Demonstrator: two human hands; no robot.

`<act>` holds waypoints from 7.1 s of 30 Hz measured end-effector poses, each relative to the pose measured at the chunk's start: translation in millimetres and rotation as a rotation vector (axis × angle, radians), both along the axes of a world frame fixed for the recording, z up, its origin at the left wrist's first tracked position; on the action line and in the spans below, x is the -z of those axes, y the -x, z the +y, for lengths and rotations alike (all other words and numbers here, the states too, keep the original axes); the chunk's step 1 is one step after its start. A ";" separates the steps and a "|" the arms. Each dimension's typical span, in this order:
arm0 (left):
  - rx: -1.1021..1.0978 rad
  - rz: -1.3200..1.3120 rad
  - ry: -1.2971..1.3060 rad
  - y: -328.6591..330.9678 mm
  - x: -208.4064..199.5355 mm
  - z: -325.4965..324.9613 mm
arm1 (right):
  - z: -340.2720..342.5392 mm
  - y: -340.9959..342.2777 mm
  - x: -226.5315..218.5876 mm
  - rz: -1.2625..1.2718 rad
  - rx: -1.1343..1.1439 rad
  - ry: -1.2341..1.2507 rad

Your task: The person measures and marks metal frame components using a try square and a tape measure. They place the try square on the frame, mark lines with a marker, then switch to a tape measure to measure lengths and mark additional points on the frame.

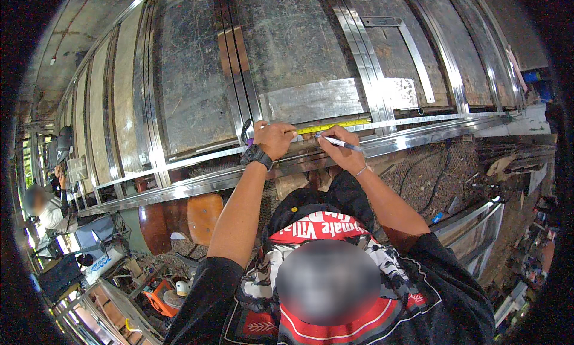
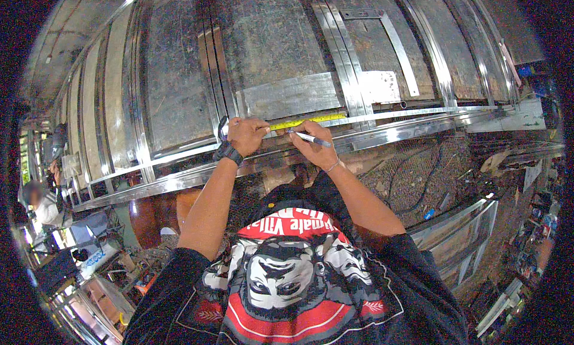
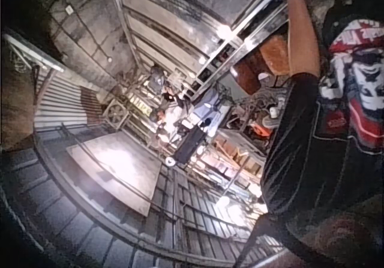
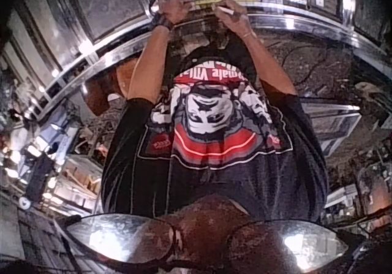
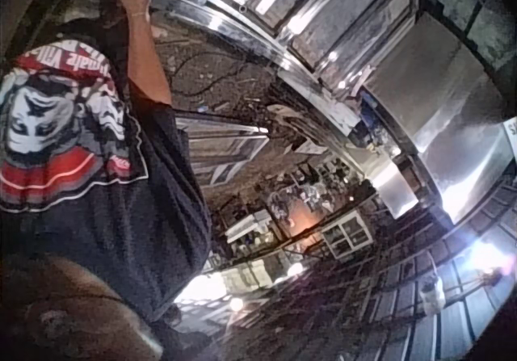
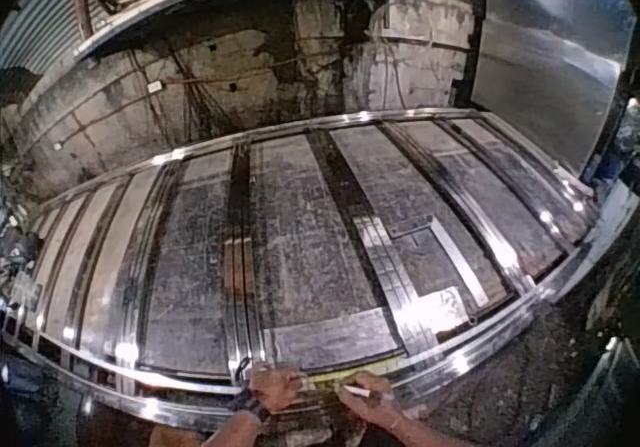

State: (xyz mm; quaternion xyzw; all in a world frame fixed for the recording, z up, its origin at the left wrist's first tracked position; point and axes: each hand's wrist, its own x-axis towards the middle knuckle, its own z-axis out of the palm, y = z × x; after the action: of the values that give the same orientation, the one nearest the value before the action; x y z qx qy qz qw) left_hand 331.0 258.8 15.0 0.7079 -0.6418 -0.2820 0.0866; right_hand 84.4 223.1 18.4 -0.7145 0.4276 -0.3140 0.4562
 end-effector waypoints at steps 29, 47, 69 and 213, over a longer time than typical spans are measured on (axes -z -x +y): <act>0.013 -0.001 0.037 -1.8 5.0 1.7 | 7.2 -1.5 -11.9 -0.045 0.022 -0.161; -0.024 0.033 -0.043 0.4 -0.6 -0.8 | 3.4 -12.9 5.4 -0.027 -0.017 -0.027; 0.011 0.003 0.009 -1.8 3.1 -0.4 | 6.1 -4.9 -1.7 -0.065 0.086 -0.153; -0.129 1.174 -1.046 -47.9 5.1 -104.0 | 204.8 22.1 -94.1 0.208 0.727 -0.090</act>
State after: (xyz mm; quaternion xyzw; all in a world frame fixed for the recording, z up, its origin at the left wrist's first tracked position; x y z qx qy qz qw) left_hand 378.9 154.8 9.9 0.4282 -0.2328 -0.8692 0.0833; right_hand 62.4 427.9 112.5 -0.5235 0.7104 -0.3620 0.3003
